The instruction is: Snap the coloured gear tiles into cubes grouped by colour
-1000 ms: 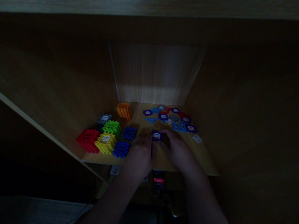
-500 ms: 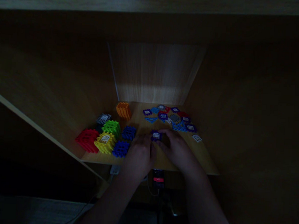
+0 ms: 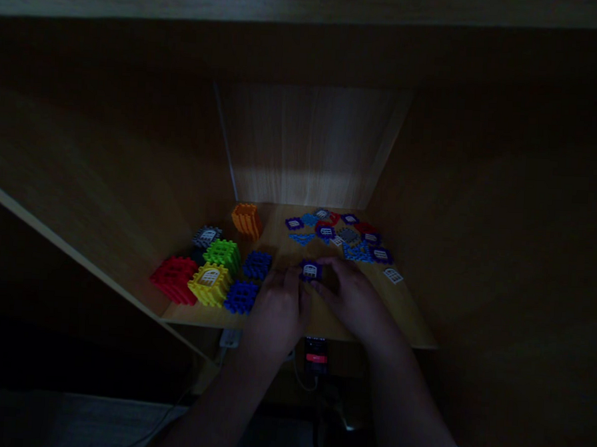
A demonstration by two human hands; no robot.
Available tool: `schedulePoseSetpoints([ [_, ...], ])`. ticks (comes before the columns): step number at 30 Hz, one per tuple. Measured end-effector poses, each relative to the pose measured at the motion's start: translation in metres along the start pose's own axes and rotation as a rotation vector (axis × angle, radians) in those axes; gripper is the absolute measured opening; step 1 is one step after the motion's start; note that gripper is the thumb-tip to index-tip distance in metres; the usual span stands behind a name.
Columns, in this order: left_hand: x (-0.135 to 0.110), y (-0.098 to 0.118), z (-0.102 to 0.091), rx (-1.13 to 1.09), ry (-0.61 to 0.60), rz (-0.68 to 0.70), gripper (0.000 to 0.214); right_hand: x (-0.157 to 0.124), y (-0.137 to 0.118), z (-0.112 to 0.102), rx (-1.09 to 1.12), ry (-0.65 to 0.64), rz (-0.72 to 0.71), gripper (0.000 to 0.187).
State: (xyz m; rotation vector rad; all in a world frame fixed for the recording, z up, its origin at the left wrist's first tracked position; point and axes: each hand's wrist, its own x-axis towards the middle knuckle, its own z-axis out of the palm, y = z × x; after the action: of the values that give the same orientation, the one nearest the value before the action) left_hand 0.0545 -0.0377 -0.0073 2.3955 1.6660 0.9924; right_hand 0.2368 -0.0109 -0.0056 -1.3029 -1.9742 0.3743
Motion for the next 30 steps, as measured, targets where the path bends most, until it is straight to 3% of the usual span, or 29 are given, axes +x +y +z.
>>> schedulePoseSetpoints([
  [22, 0.0, -0.004, 0.004, 0.025, 0.046, 0.062, 0.029, 0.001, 0.002, -0.003, -0.002, -0.024, 0.017, 0.031],
  [25, 0.0, -0.004, 0.004, 0.031, 0.058, 0.068, 0.029, 0.001, 0.008, -0.01, -0.097, 0.096, -0.018, 0.025],
  [28, 0.0, -0.004, 0.004, 0.029, 0.05, 0.068, 0.029, -0.002, 0.026, -0.018, -0.346, 0.267, 0.031, 0.029],
  [30, 0.0, -0.004, 0.004, 0.039, 0.047, 0.062, 0.029, -0.005, 0.04, -0.02, -0.508, 0.314, 0.079, 0.033],
])
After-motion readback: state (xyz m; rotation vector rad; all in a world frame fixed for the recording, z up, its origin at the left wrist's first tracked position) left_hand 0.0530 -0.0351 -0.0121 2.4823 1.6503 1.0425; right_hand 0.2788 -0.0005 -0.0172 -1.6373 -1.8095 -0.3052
